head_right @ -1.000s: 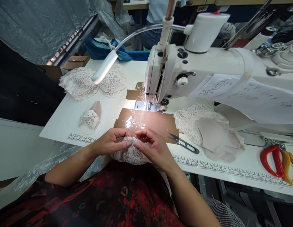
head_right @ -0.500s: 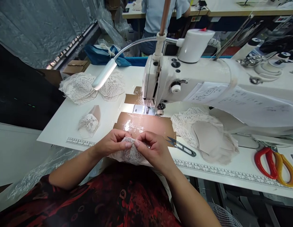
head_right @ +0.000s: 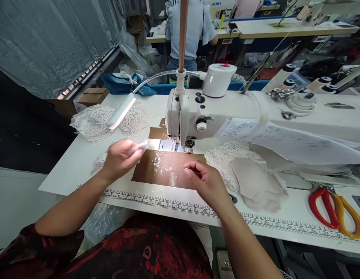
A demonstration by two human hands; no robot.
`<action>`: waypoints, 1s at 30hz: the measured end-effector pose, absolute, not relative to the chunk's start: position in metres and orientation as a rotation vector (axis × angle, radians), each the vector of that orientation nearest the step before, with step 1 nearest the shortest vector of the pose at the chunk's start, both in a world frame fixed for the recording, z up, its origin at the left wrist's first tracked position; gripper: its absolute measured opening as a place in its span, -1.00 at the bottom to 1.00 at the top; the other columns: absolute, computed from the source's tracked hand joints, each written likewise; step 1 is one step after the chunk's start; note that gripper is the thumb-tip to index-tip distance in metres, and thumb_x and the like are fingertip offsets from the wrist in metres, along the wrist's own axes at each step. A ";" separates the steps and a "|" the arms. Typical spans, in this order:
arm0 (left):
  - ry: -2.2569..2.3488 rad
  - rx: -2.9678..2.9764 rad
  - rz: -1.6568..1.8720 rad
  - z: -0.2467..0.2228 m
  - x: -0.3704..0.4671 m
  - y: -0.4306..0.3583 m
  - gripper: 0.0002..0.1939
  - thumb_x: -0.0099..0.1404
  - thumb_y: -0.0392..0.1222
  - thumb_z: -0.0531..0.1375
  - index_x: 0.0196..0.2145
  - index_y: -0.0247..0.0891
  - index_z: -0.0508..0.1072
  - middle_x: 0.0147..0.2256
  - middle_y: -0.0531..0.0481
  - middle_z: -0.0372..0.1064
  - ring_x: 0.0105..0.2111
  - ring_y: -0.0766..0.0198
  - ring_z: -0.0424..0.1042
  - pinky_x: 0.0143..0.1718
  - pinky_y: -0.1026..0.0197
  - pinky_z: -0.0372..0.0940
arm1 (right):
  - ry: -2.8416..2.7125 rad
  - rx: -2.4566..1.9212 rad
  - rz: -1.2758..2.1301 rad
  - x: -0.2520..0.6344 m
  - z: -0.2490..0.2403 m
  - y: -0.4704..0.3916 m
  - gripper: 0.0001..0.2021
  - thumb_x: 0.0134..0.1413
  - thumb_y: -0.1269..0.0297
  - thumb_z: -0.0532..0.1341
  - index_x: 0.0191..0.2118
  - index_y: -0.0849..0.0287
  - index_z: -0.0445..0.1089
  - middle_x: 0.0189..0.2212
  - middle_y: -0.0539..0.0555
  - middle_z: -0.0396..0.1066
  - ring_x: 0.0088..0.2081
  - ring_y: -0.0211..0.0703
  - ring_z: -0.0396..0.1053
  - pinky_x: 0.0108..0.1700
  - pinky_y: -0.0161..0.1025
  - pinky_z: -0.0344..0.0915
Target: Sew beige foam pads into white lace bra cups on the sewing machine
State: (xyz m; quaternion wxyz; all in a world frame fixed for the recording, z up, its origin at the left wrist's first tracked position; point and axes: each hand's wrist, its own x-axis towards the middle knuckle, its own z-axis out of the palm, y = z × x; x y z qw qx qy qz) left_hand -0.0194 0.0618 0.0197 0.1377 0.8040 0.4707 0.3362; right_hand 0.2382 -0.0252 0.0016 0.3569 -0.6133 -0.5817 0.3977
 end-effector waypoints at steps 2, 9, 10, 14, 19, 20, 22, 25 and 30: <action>1.279 2.846 0.556 0.009 0.008 0.072 -0.75 0.26 -0.30 0.08 -0.57 -0.24 0.28 -0.54 -0.04 0.27 -0.45 0.22 0.27 -0.37 0.14 0.21 | -1.657 -1.639 0.916 0.239 0.008 -0.019 -0.80 0.16 0.15 0.13 -0.21 0.09 0.44 -0.32 0.00 0.46 -0.35 -0.20 0.34 -0.31 -0.25 0.23; 1.102 2.957 0.217 -0.025 0.067 0.051 -0.83 0.26 -0.32 0.09 -0.47 -0.33 0.41 -0.50 -0.16 0.35 -0.42 0.08 0.33 -0.44 0.10 0.19 | -2.060 -1.672 0.630 0.219 0.000 0.006 -0.72 0.18 0.42 0.00 -0.17 0.13 0.46 -0.20 0.07 0.47 -0.16 -0.13 0.36 -0.19 -0.26 0.21; 1.099 2.931 0.204 -0.022 0.065 0.047 -0.82 0.28 -0.26 0.09 -0.45 -0.34 0.42 -0.47 -0.18 0.36 -0.39 0.06 0.34 -0.42 0.10 0.20 | -2.108 -1.685 0.599 0.217 -0.005 0.007 -0.70 0.18 0.45 -0.01 -0.18 0.15 0.46 -0.20 0.09 0.46 -0.17 -0.13 0.36 -0.20 -0.26 0.20; 0.974 2.679 0.183 -0.004 0.044 0.046 -0.73 0.36 -0.16 0.04 -0.41 -0.32 0.43 -0.42 -0.14 0.38 -0.35 0.13 0.36 -0.30 0.12 0.27 | -2.261 -1.773 0.446 0.211 -0.020 0.006 -0.72 0.20 0.45 0.00 -0.27 0.17 0.46 -0.27 0.09 0.42 -0.29 -0.17 0.33 -0.31 -0.27 0.14; 0.818 2.485 0.398 -0.009 0.032 0.067 -0.73 0.39 -0.19 0.00 -0.19 -0.29 0.47 -0.14 -0.14 0.45 -0.17 0.16 0.42 -0.12 0.11 0.32 | -2.362 -1.808 0.278 0.207 -0.021 0.004 -0.72 0.18 0.50 0.01 -0.21 0.17 0.45 -0.26 0.11 0.39 -0.28 -0.16 0.29 -0.34 -0.26 0.10; 0.819 2.514 0.418 -0.013 0.033 0.070 -0.71 0.40 -0.19 -0.01 -0.13 -0.30 0.47 -0.07 -0.17 0.44 -0.13 0.13 0.42 -0.09 0.08 0.32 | -2.374 -1.821 0.255 0.207 -0.020 0.005 -0.71 0.19 0.51 0.00 -0.19 0.17 0.45 -0.25 0.12 0.38 -0.28 -0.16 0.28 -0.34 -0.25 0.09; 0.813 2.576 0.421 -0.021 0.034 0.076 -0.68 0.41 -0.18 -0.01 -0.06 -0.32 0.46 0.01 -0.22 0.40 -0.11 0.08 0.42 -0.07 0.01 0.31 | -2.385 -1.852 0.220 0.205 -0.018 0.006 -0.69 0.21 0.51 -0.03 -0.16 0.18 0.45 -0.25 0.12 0.38 -0.27 -0.14 0.28 -0.33 -0.24 0.09; 0.806 2.589 0.456 -0.029 0.035 0.083 -0.66 0.40 -0.15 0.01 -0.05 -0.32 0.49 0.03 -0.24 0.40 -0.15 0.05 0.42 -0.08 -0.02 0.31 | -2.363 -1.902 0.187 0.203 -0.018 0.009 -0.67 0.22 0.49 -0.03 -0.11 0.16 0.45 -0.23 0.13 0.39 -0.27 -0.12 0.27 -0.33 -0.22 0.09; 0.738 2.575 0.532 -0.035 0.032 0.102 -0.66 0.40 -0.15 0.03 -0.03 -0.31 0.50 0.03 -0.25 0.40 -0.16 0.08 0.42 -0.11 0.01 0.33 | -2.324 -1.949 0.157 0.200 -0.021 0.017 -0.65 0.19 0.48 -0.01 -0.05 0.11 0.43 -0.21 0.14 0.39 -0.33 -0.12 0.26 -0.37 -0.21 0.07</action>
